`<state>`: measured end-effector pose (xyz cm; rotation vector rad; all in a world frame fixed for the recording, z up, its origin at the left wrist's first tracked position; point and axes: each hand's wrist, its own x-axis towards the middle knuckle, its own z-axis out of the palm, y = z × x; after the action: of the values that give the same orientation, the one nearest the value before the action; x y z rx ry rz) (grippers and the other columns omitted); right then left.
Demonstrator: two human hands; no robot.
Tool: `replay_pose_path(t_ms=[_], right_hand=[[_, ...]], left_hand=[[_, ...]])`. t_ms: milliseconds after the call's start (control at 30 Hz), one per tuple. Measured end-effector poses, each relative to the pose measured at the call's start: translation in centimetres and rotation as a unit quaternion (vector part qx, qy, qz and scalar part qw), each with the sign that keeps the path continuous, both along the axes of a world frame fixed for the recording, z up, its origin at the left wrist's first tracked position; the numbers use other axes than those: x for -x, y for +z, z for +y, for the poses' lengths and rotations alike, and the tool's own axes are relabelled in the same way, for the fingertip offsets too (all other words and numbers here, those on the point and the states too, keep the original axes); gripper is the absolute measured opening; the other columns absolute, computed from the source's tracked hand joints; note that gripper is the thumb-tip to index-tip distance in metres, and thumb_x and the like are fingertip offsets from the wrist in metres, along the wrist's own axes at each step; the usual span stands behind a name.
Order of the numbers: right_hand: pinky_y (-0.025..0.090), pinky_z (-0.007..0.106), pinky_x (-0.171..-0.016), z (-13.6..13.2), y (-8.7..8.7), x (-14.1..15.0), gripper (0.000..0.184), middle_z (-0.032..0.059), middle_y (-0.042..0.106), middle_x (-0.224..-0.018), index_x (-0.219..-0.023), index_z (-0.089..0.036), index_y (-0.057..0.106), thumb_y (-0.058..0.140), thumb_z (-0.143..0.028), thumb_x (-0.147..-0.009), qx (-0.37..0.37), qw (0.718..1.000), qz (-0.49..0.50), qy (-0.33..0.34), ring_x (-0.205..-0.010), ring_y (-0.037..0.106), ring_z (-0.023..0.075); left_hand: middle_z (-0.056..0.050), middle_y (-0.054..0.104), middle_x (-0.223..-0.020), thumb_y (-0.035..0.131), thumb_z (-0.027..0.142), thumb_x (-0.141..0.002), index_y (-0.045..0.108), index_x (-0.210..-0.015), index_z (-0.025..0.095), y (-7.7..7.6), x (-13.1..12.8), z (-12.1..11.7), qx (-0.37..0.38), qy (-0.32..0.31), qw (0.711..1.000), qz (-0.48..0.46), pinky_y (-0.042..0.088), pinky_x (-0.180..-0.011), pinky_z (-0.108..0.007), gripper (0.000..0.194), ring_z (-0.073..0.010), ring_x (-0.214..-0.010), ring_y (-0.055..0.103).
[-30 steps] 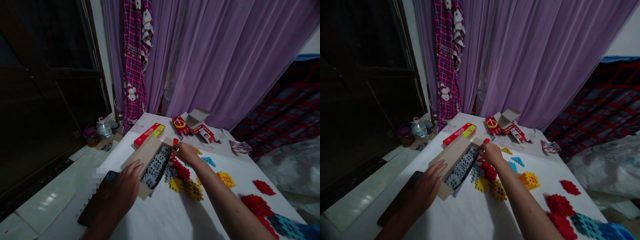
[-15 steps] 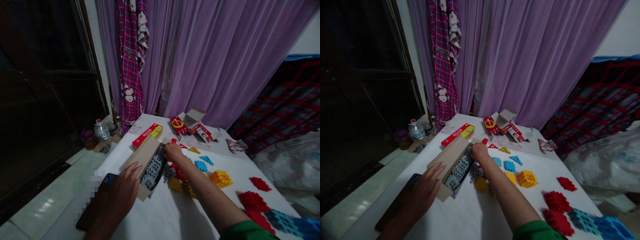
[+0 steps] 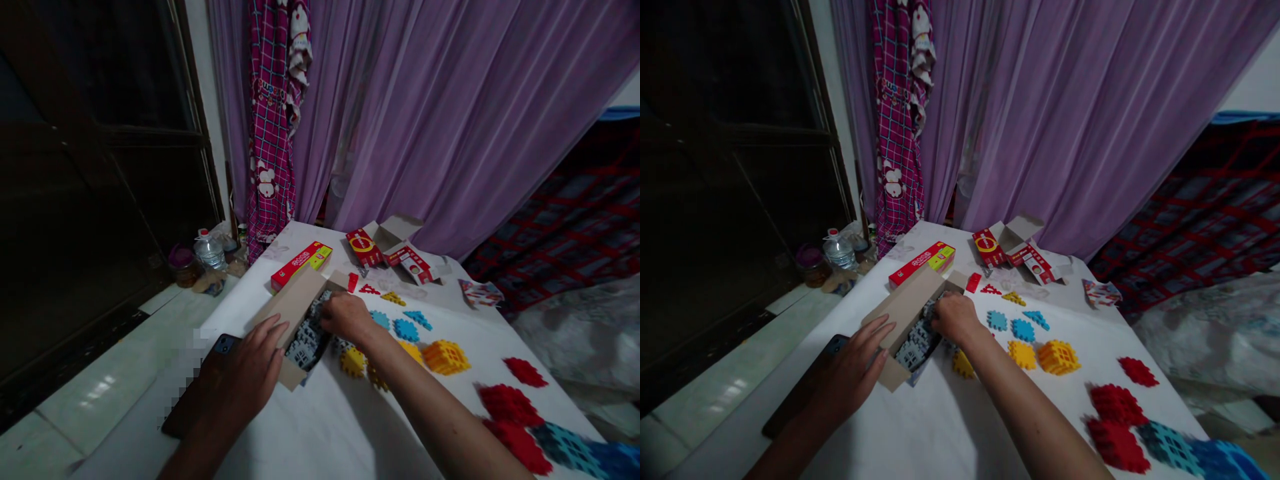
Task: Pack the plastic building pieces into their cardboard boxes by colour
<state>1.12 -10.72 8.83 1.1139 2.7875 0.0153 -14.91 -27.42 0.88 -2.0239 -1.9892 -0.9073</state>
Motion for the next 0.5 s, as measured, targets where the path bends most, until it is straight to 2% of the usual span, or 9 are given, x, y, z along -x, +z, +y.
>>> replay_pose_path(t_ms=[233, 400, 500], right_hand=[[0.050, 0.029, -0.075, 1.1, -0.4, -0.2, 0.026, 0.0133, 0.072, -0.106, -0.097, -0.017, 0.075, 0.055, -0.028, -0.082, -0.019, 0.997, -0.014, -0.074, -0.096, 0.067, 0.0239], [0.051, 0.029, -0.075, 0.7, -1.3, 0.7, 0.025, 0.0119, 0.073, -0.102, -0.095, -0.020, 0.076, 0.060, -0.031, -0.079, 0.029, 0.998, -0.052, -0.017, -0.095, 0.068, 0.0246], [0.050, 0.028, -0.073, 0.7, -1.7, 0.9, 0.024, 0.0096, 0.074, -0.101, -0.095, -0.023, 0.076, 0.062, -0.034, -0.079, 0.036, 0.998, -0.055, -0.017, -0.094, 0.068, 0.0233]], left_hand=[[-0.008, 0.053, -0.140, 0.039, 0.025, -0.096, 0.048, -0.136, 0.023, 0.1, 0.0, -0.4, 0.012, 0.005, 1.000, -0.002, 0.047, -0.103, -0.038, 0.041, -0.0211, -0.127, 0.052], [-0.008, 0.052, -0.140, 0.040, 0.026, -0.096, 0.048, -0.136, 0.024, -0.2, 0.1, -0.4, 0.008, 0.007, 1.000, -0.004, 0.046, -0.104, -0.038, 0.041, -0.0214, -0.128, 0.051], [-0.008, 0.053, -0.140, 0.041, 0.027, -0.096, 0.049, -0.136, 0.024, -0.1, 0.2, -0.6, 0.005, 0.010, 1.000, -0.008, 0.046, -0.104, -0.038, 0.041, -0.0215, -0.128, 0.051]])
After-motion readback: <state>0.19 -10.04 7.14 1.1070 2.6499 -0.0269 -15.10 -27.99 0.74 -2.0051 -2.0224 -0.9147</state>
